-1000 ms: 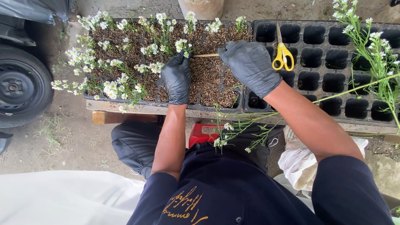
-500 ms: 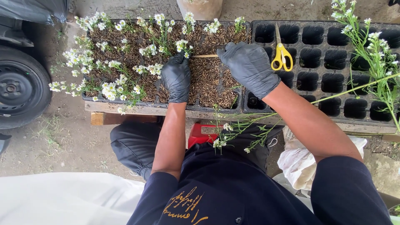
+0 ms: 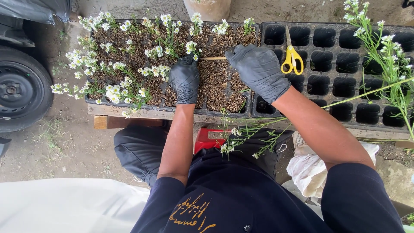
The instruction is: The person uses a wooden stick to make holes in the soil of a seedling tray and plants small white flowers into them. They also use yellow scissors to trim the stems of the flowers before planting.
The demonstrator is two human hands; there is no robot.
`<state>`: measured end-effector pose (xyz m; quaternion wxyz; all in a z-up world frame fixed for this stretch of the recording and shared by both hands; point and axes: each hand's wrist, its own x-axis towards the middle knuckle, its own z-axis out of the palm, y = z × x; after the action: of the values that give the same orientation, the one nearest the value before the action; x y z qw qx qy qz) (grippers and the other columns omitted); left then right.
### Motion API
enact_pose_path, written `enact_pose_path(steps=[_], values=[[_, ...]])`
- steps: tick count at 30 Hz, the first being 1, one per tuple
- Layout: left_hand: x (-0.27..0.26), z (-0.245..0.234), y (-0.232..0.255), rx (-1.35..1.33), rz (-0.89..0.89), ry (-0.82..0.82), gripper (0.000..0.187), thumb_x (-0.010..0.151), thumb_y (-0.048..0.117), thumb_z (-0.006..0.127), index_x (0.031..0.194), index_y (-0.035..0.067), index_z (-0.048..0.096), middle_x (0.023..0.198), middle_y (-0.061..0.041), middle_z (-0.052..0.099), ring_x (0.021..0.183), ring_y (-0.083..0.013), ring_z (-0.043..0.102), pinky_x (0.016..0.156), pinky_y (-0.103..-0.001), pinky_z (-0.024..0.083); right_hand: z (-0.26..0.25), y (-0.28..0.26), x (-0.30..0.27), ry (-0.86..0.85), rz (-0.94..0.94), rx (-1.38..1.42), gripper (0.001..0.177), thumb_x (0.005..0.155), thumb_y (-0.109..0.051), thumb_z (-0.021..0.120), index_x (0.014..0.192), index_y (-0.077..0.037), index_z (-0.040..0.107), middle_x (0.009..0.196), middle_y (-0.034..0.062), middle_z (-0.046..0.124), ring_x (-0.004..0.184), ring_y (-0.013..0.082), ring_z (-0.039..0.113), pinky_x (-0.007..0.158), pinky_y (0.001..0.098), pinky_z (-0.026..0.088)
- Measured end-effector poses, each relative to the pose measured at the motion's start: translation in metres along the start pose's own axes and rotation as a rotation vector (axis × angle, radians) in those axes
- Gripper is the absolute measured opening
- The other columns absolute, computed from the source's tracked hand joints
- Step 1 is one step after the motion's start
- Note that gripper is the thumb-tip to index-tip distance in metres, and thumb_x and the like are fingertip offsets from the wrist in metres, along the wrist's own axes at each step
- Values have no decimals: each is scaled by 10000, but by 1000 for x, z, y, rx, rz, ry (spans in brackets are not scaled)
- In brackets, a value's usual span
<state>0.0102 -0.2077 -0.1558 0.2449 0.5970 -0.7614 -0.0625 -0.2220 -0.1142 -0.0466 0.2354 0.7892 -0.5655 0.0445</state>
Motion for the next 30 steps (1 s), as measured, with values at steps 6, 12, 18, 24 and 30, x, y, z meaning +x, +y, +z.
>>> enact_pose_path(steps=[6,12,18,24,30], values=[[-4,-22,21,-191,-6,129,146,949,202,771,895,67,784,633,-14,732,401,-83,565,350,-216,365,-9,10,-3,5,-8,-54,422,848,-5,636,1202,-229,686,754,-53,586,599,138,607,461,286,526],[-36,-60,40,29,29,226,316,1048,398,627,1150,134,767,782,18,786,347,27,445,311,-148,277,-6,35,-26,-71,58,282,328,1014,-92,603,1252,-287,719,667,-53,464,498,143,494,370,294,446],[-52,-40,27,32,-107,54,253,1038,346,623,1243,248,733,681,-96,728,547,-233,719,515,-365,576,-7,27,-38,-117,170,676,160,1057,-224,623,1137,-279,750,829,4,620,781,257,683,724,385,577],[-42,-24,25,16,-94,16,228,1008,310,640,1185,226,756,700,-124,733,609,-295,747,501,-436,587,3,17,-30,-59,175,550,142,1032,-227,641,1108,-294,741,815,-30,610,786,212,691,705,355,570],[-29,-54,47,23,-179,3,292,961,375,657,1165,192,757,715,-103,743,640,-312,752,495,-466,596,8,19,-29,-53,240,476,203,1037,-240,637,1206,-312,723,855,-31,620,783,213,700,710,370,587]])
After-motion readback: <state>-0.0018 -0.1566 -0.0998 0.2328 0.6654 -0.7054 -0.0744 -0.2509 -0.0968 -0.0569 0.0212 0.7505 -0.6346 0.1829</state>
